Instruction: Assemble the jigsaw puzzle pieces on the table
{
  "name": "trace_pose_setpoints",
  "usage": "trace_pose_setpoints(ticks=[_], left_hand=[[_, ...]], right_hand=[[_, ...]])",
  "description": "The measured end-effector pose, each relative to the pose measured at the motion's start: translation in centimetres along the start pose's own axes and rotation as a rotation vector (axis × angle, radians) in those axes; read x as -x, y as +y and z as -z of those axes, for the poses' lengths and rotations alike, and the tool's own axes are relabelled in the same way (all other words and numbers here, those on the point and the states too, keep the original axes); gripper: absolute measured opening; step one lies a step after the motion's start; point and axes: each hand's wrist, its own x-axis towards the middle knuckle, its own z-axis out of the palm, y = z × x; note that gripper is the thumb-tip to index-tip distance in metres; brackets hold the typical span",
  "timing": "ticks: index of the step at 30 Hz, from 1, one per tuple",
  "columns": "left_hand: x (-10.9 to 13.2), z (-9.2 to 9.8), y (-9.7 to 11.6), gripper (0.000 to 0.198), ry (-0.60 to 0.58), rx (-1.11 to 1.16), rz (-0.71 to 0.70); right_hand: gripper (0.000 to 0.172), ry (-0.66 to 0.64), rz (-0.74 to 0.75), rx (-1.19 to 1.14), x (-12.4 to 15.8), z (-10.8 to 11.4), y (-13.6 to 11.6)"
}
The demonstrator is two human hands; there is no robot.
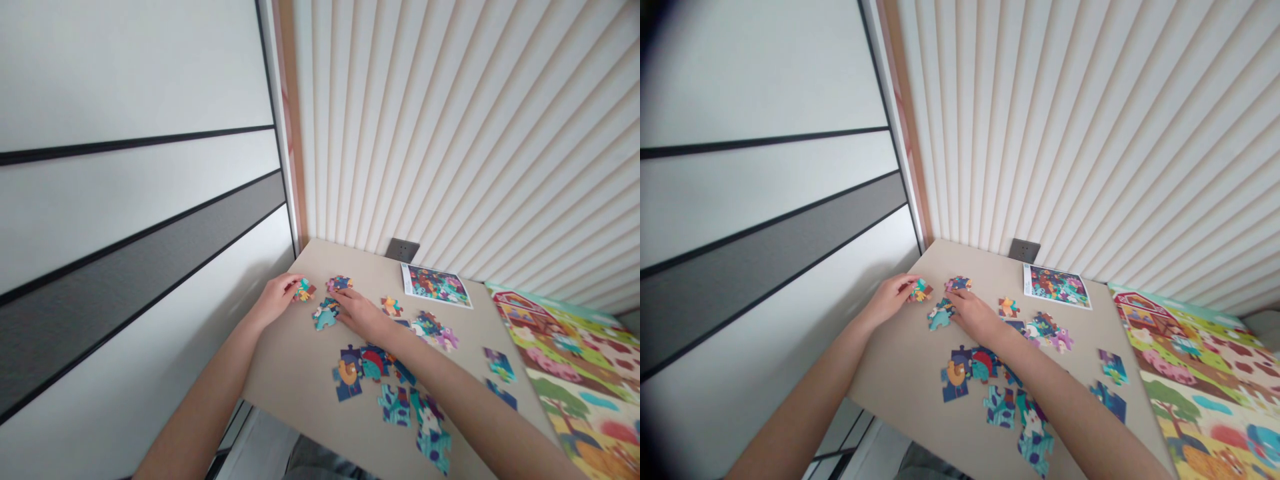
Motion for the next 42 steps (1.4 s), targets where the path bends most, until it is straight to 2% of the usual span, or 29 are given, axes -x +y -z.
trace_pose_setpoints(ticks=[7,15,22,28,30,34,36,42], left_hand=[[0.4,-0.2,0.7,0.039,-0.048,0.083,0.025],[0.7,0.0,1.3,0.039,-0.136,0.182,0.115],[1.0,-0.5,1.9,0.033,-0.312,0.122,0.103],[1.4,-1.2,2.8,0.029,-0.294,-0.045,0.014],[1.6,-1.1,3.2,0.030,-0.293,-0.120,-0.062],[1.8,-1.0,3.8,0.054,-0.407,-0.320,-0.320],[1.8,-1.0,3.8,0.060,-0.440,-0.387,-0.368],[1.7,-1.4,3.2,0.041,-0.408,-0.413,-0.378]], right_hand=[[0.038,-0.065,-0.141,0.091,3.5,3.0,1.0],[0.043,-0.139,-0.224,0.130,6.0,4.2,0.7],[0.051,-0.174,-0.236,0.080,6.7,4.4,1.6],[0.045,-0.175,-0.223,-0.004,7.4,4.6,2.7],[0.046,-0.170,-0.223,-0.011,7.6,4.7,2.7],[0.049,-0.177,-0.231,0.010,8.4,5.2,2.8],[0.053,-0.181,-0.233,0.027,8.9,5.5,2.9],[0.071,-0.221,-0.220,0.047,10.9,6.1,3.1]])
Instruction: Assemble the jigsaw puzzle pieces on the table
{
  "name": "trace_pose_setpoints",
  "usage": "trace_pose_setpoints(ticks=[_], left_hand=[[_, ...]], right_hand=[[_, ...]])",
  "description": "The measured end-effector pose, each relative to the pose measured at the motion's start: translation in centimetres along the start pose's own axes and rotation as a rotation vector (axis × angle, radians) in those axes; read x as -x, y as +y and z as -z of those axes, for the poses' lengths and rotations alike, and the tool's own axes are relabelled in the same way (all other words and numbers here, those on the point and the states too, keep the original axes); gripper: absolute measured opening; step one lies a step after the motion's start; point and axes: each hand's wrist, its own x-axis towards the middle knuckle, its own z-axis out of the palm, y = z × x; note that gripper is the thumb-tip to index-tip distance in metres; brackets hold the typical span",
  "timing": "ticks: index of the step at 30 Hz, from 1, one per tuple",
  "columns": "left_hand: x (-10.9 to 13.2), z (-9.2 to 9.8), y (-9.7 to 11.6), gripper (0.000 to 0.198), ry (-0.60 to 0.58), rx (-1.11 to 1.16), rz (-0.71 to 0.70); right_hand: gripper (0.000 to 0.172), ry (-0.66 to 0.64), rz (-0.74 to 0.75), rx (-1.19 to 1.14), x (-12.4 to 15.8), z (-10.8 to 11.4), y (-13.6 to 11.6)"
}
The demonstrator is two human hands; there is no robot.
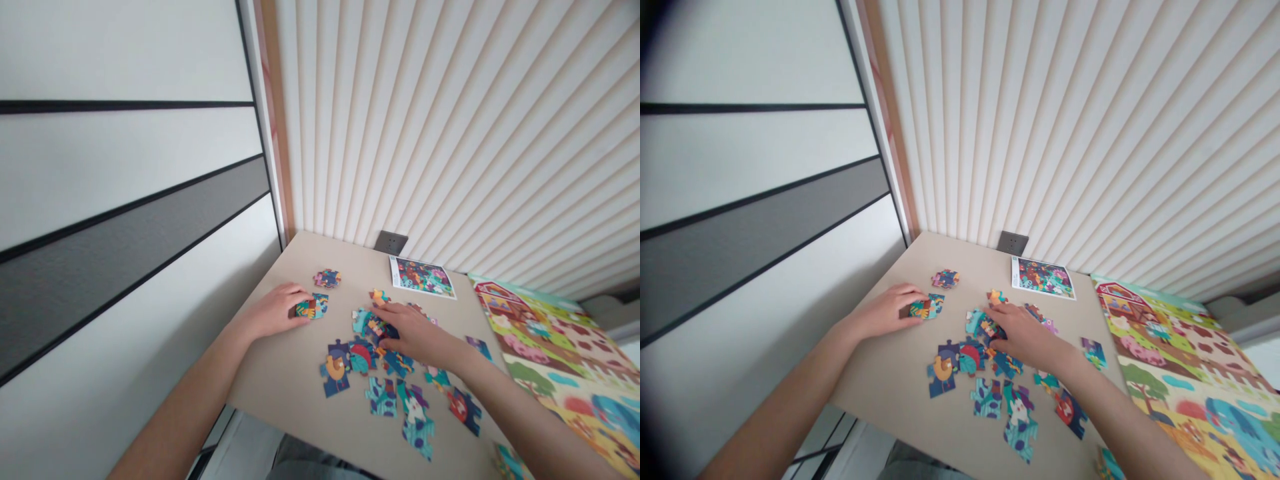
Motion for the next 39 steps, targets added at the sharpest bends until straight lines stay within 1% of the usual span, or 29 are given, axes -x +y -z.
trace_pose_setpoints(ticks=[3,8,12,14,16,17,19,21,22,23,24,26,28,31,34,37,39], left_hand=[[-0.3,-0.5,0.0,0.038,0.033,0.003,-0.019],[-1.3,-1.3,0.3,0.037,0.059,-0.017,-0.041],[-1.3,-0.8,1.0,0.039,0.094,-0.043,-0.054],[-0.9,-0.4,2.1,0.037,0.112,-0.040,-0.075],[-0.3,-0.4,4.0,0.041,0.089,-0.024,-0.103],[0.1,-0.5,5.1,0.050,0.060,-0.016,-0.122],[1.1,-1.1,7.4,0.076,-0.009,-0.007,-0.151],[1.9,-2.1,9.4,0.093,-0.053,-0.013,-0.151],[2.3,-2.5,10.1,0.096,-0.058,-0.017,-0.138],[2.6,-2.9,10.7,0.094,-0.060,-0.022,-0.121],[2.8,-3.3,11.0,0.088,-0.055,-0.027,-0.103],[3.0,-3.8,11.1,0.071,-0.036,-0.043,-0.074],[3.0,-4.0,10.8,0.061,-0.031,-0.057,-0.063],[3.3,-4.0,10.2,0.060,-0.032,-0.075,-0.054],[3.9,-3.9,9.7,0.060,0.001,-0.078,-0.034],[4.8,-3.7,9.3,0.057,0.044,-0.071,-0.021],[5.4,-3.5,9.2,0.055,0.061,-0.077,-0.013]], right_hand=[[0.070,0.016,-0.007,0.005,0.8,-0.1,0.4],[0.051,0.045,0.025,0.021,1.0,-0.5,0.8],[0.037,0.069,0.050,0.097,0.3,-0.6,0.5],[0.034,0.083,0.062,0.119,-0.2,-0.4,0.1],[0.034,0.116,0.075,0.119,-0.7,-0.2,-0.4],[0.035,0.135,0.080,0.116,-0.9,-0.1,-0.6],[0.035,0.155,0.095,0.114,-1.4,0.0,-0.9],[0.036,0.141,0.116,0.108,-1.9,0.0,-1.1],[0.037,0.127,0.126,0.102,-2.1,-0.1,-1.2],[0.037,0.114,0.134,0.095,-2.3,-0.1,-1.3],[0.037,0.102,0.142,0.088,-2.4,-0.2,-1.4],[0.034,0.090,0.159,0.091,-2.6,-0.3,-1.5],[0.032,0.087,0.185,0.106,-2.7,-0.4,-1.6],[0.033,0.103,0.219,0.115,-2.7,-0.3,-1.5],[0.036,0.194,0.213,0.079,-3.4,0.0,-1.5],[0.038,0.277,0.213,0.043,-5.4,-0.1,-2.5],[0.038,0.265,0.233,0.069,-7.4,-0.5,-3.6]])
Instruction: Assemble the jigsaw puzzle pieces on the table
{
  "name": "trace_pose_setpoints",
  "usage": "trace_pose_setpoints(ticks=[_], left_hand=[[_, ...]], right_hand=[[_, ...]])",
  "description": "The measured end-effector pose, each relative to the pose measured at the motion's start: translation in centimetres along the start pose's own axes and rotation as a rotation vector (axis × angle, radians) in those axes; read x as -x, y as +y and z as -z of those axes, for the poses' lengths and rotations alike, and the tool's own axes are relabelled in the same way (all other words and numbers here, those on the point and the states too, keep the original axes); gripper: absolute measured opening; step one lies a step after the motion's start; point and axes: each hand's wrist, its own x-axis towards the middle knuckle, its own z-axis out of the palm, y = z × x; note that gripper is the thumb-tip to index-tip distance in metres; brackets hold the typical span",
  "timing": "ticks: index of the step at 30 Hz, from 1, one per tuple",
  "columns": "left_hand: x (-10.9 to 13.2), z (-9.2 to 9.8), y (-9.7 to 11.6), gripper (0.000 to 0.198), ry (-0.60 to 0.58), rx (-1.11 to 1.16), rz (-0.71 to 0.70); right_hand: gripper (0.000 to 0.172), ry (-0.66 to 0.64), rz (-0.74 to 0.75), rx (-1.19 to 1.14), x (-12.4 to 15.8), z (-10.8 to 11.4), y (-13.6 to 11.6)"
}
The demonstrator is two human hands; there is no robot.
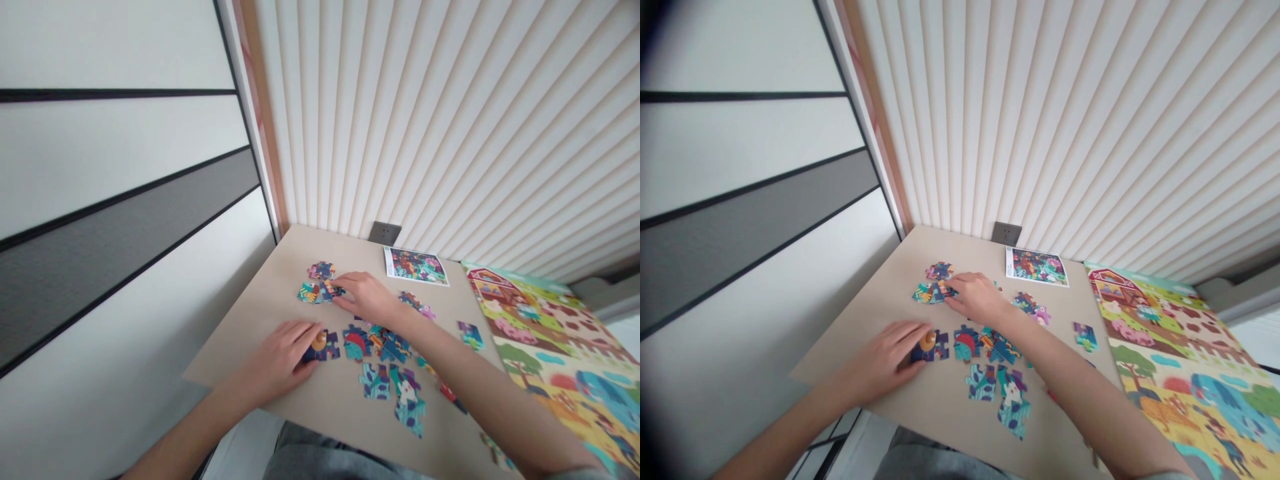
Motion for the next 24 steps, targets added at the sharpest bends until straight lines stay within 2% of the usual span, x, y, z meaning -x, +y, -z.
trace_pose_setpoints(ticks=[4,7,11,14,17,20,24], left_hand=[[1.1,0.4,-0.7,0.053,0.019,-0.035,0.034],[1.9,0.5,-1.2,0.052,0.028,-0.060,0.084],[2.1,0.2,-0.9,0.053,0.032,-0.055,0.099],[1.2,-0.5,0.2,0.051,0.023,-0.041,0.070],[-0.2,-1.2,1.2,0.048,0.022,-0.043,0.055],[-1.3,-1.4,1.9,0.050,-0.010,-0.060,0.070],[-2.0,-1.1,2.0,0.049,-0.075,-0.059,0.081]], right_hand=[[0.034,-0.033,0.020,0.016,-3.5,-2.1,-1.4],[0.032,-0.048,0.024,0.030,-3.7,-2.1,-2.0],[0.033,-0.088,0.028,0.022,0.3,0.4,-2.3],[0.049,-0.206,0.062,-0.058,4.5,2.2,-2.7],[0.060,-0.251,0.031,-0.084,7.6,2.6,-3.2],[0.051,-0.241,0.020,-0.095,8.9,2.2,-3.4],[0.040,-0.207,0.042,-0.127,9.0,1.5,-2.8]])
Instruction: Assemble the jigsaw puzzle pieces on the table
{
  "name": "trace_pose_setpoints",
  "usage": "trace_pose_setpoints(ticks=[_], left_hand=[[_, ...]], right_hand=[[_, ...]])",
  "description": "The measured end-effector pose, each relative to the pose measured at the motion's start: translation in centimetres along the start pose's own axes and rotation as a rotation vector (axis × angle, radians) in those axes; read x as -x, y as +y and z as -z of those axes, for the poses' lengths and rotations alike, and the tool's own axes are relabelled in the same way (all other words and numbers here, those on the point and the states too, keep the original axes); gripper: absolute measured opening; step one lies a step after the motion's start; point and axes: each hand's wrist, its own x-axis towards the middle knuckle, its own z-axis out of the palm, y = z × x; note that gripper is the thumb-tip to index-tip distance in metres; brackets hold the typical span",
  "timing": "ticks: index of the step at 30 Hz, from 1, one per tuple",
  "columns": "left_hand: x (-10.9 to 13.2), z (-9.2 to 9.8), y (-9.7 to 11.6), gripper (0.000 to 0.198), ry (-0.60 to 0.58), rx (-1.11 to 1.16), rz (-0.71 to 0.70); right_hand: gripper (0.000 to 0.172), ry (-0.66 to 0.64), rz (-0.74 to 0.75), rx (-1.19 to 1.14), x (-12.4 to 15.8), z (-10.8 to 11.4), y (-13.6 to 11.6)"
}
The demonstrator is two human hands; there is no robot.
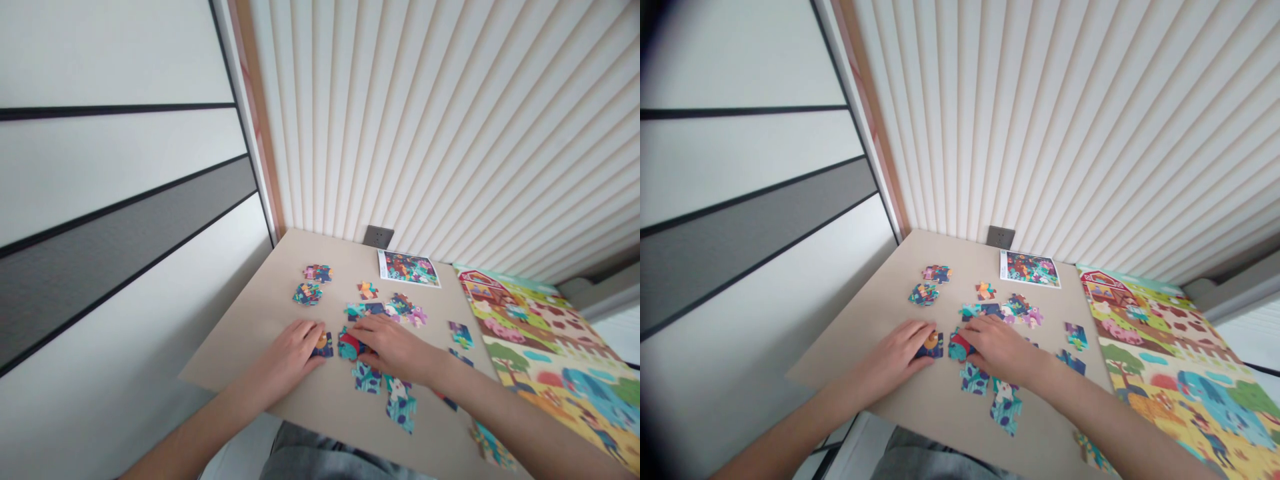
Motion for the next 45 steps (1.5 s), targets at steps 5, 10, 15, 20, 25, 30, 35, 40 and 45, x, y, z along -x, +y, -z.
trace_pose_setpoints(ticks=[5,10,15,20,25,30,35,40,45], left_hand=[[0.1,0.4,-0.2,0.045,-0.034,0.000,-0.050],[0.3,0.2,-0.5,0.052,-0.006,0.011,-0.072],[0.5,0.1,-1.3,0.057,0.004,-0.015,-0.092],[0.2,0.4,-3.0,0.056,0.083,-0.033,-0.101],[-3.2,1.2,-6.4,0.053,0.221,-0.070,-0.070],[-6.6,0.8,-9.7,0.051,0.230,-0.101,-0.040],[-5.3,1.0,-8.3,0.052,0.297,-0.101,-0.019],[-2.1,2.0,-1.6,0.050,0.131,0.234,-0.060],[-0.4,1.5,3.7,0.043,0.024,0.486,-0.059]], right_hand=[[0.049,0.105,0.013,-0.007,-0.3,0.1,1.7],[0.057,0.201,-0.035,-0.049,-0.4,0.4,3.4],[0.061,0.267,-0.053,-0.073,-0.1,0.5,4.7],[0.059,0.273,-0.083,-0.058,0.8,0.5,4.2],[0.051,0.259,-0.031,-0.110,2.2,0.1,1.6],[0.054,0.222,-0.043,-0.188,3.2,-0.5,0.1],[0.058,0.222,-0.118,-0.285,3.5,-0.5,0.7],[0.066,0.207,-0.122,-0.384,3.7,-0.3,0.5],[0.069,0.161,-0.073,-0.454,4.0,-0.3,-0.4]])
